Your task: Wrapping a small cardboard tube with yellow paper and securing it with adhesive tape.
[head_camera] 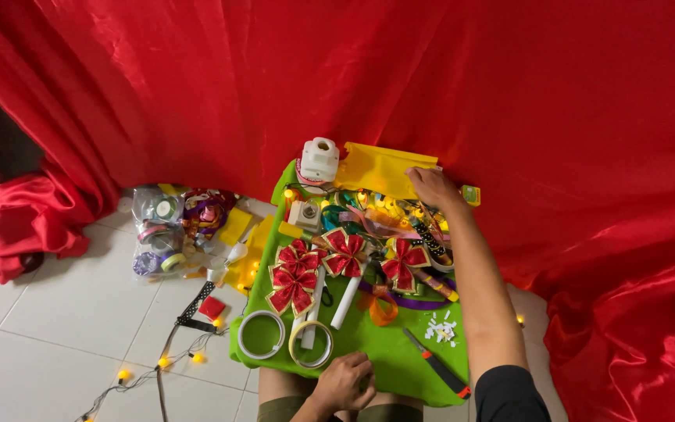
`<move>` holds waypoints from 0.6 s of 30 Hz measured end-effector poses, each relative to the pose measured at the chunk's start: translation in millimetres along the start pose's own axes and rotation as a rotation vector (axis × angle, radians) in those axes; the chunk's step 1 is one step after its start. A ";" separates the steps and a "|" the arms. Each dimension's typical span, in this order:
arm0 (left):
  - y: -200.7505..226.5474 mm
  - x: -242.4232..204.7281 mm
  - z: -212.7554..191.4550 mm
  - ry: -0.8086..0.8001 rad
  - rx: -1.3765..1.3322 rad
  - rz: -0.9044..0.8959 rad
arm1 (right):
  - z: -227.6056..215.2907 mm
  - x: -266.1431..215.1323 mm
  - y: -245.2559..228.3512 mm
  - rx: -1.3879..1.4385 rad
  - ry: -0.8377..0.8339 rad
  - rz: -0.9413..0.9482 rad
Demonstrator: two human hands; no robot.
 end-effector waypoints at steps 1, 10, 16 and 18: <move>0.2 1.2 -0.8 0.001 0.001 -0.003 | 6.8 9.8 4.6 0.000 -0.003 -0.002; 6.1 6.7 -6.8 0.024 -0.076 0.011 | 2.2 36.1 17.1 -0.254 0.122 -0.106; 4.0 3.4 -1.5 0.001 -0.028 0.032 | -36.6 36.9 30.6 0.135 0.464 -0.150; 6.4 4.7 -6.2 0.023 -0.052 0.023 | -43.4 29.1 36.8 0.576 0.370 0.085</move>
Point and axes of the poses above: each hand's wrist, its own x-axis towards the middle knuckle, its own z-axis out of the palm, y = z × x, the point moved 8 cm from there along x, towards the middle knuckle, and after that the axes turned 12 degrees about y, right-handed, at the moved point
